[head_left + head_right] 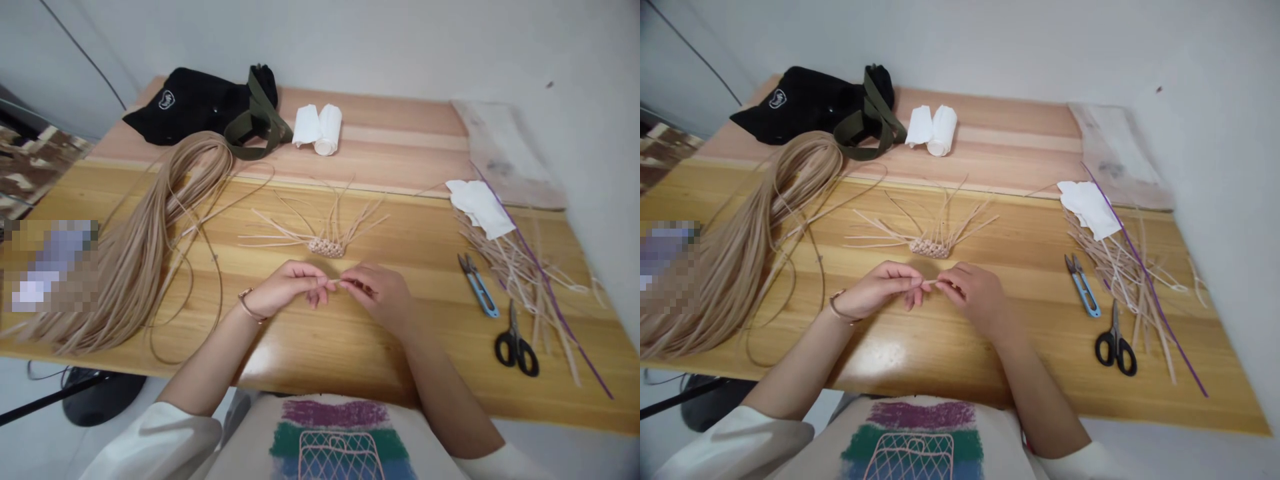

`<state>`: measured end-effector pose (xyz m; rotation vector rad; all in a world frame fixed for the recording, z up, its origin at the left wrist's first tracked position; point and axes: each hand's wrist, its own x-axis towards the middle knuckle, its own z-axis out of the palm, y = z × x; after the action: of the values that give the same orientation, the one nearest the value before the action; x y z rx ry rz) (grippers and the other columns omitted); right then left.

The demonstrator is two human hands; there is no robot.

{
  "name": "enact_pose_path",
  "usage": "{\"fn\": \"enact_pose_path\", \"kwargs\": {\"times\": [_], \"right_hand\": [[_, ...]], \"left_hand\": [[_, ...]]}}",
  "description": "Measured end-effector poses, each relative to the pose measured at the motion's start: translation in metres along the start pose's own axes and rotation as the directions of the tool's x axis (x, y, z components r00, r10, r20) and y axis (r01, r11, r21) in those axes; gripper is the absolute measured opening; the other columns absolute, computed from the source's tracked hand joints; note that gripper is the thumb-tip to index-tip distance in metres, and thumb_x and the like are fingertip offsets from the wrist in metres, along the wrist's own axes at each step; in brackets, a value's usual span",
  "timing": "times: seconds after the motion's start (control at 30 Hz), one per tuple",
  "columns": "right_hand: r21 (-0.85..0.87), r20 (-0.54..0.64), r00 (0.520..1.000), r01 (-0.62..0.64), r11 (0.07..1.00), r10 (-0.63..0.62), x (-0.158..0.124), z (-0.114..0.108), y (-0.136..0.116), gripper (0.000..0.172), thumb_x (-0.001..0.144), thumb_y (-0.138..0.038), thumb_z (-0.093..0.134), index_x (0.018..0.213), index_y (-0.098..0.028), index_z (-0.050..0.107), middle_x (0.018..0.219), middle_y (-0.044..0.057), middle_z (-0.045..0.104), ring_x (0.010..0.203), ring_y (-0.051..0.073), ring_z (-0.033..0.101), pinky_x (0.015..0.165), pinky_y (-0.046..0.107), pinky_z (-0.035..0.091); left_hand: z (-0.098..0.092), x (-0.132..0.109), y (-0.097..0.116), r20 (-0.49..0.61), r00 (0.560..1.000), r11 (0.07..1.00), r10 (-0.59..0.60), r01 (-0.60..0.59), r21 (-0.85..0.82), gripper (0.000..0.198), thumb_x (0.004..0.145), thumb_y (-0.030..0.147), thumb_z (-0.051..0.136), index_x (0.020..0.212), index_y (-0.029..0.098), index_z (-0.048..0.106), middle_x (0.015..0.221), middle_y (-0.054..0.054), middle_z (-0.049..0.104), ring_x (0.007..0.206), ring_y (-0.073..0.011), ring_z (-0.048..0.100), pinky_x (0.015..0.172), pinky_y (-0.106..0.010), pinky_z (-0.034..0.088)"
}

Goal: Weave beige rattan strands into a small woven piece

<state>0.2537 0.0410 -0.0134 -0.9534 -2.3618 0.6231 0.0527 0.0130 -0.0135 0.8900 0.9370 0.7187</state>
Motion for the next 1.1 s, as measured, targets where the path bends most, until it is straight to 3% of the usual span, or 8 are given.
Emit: {"fn": "enact_pose_path", "kwargs": {"times": [0.1, 0.23, 0.43, 0.63, 0.83, 1.1], "right_hand": [[0.036, -0.067, 0.998, 0.014, 0.999, -0.012, 0.000, -0.002, -0.002, 0.017, 0.087, -0.023, 0.051, 0.086, -0.016, 0.067, 0.080, 0.005, 0.069, 0.070, 0.013, 0.062, 0.062, 0.022, 0.046], [0.044, -0.134, 0.991, -0.019, 0.999, 0.025, 0.000, -0.002, -0.002, 0.019, 0.087, -0.020, 0.049, 0.090, -0.017, 0.068, 0.085, 0.007, 0.069, 0.078, 0.015, 0.063, 0.068, 0.025, 0.048], [0.158, -0.215, 0.932, -0.263, 0.952, 0.293, -0.003, 0.000, -0.002, 0.014, 0.082, -0.025, 0.057, 0.083, -0.017, 0.069, 0.074, 0.004, 0.070, 0.060, 0.013, 0.062, 0.054, 0.023, 0.046], [0.473, -0.037, 0.881, -0.401, 0.785, 0.472, -0.005, 0.007, -0.012, 0.016, 0.080, -0.029, 0.056, 0.082, -0.017, 0.066, 0.060, 0.000, 0.065, 0.046, 0.009, 0.055, 0.045, 0.020, 0.043], [0.690, 0.191, 0.838, -0.485, 0.537, 0.511, -0.004, 0.014, -0.020, 0.017, 0.079, -0.033, 0.057, 0.078, -0.016, 0.061, 0.056, -0.002, 0.060, 0.041, 0.007, 0.050, 0.040, 0.018, 0.041], [0.663, 0.281, 0.820, -0.542, 0.517, 0.499, -0.005, 0.014, -0.026, 0.013, 0.078, -0.030, 0.057, 0.076, -0.017, 0.059, 0.057, -0.003, 0.059, 0.041, 0.006, 0.050, 0.040, 0.017, 0.039]], "left_hand": [[0.000, -0.001, 0.003, 0.042, 0.999, 0.994, 0.017, -0.012, -0.112, 0.027, 0.072, 0.033, 0.068, 0.086, 0.010, 0.070, 0.069, -0.006, 0.066, 0.054, -0.0090, 0.055, 0.052, -0.021, 0.042], [0.001, 0.000, 0.000, 0.019, 0.998, 0.995, 0.066, -0.064, -0.079, 0.025, 0.068, 0.031, 0.073, 0.085, 0.013, 0.072, 0.071, -0.004, 0.066, 0.059, -0.0065, 0.053, 0.059, -0.019, 0.042], [0.001, 0.003, -0.004, -0.079, 0.993, 0.993, 0.084, -0.090, -0.073, 0.024, 0.062, 0.029, 0.077, 0.079, 0.013, 0.072, 0.066, -0.003, 0.065, 0.058, -0.0065, 0.052, 0.058, -0.020, 0.041], [0.002, 0.009, -0.007, -0.209, 0.977, 0.986, 0.047, -0.079, -0.145, 0.031, 0.055, 0.025, 0.080, 0.079, 0.010, 0.067, 0.061, -0.001, 0.063, 0.053, -0.0057, 0.052, 0.051, -0.017, 0.037], [0.006, 0.011, -0.008, -0.137, 0.989, 0.981, 0.051, -0.076, -0.180, 0.030, 0.056, 0.022, 0.080, 0.081, 0.010, 0.069, 0.062, 0.000, 0.064, 0.054, -0.0046, 0.052, 0.053, -0.017, 0.038], [0.008, 0.012, -0.011, -0.163, 0.985, 0.977, 0.051, -0.083, -0.198, 0.025, 0.054, 0.021, 0.081, 0.069, 0.009, 0.065, 0.062, 0.000, 0.064, 0.053, -0.0041, 0.052, 0.055, -0.018, 0.039]]}}
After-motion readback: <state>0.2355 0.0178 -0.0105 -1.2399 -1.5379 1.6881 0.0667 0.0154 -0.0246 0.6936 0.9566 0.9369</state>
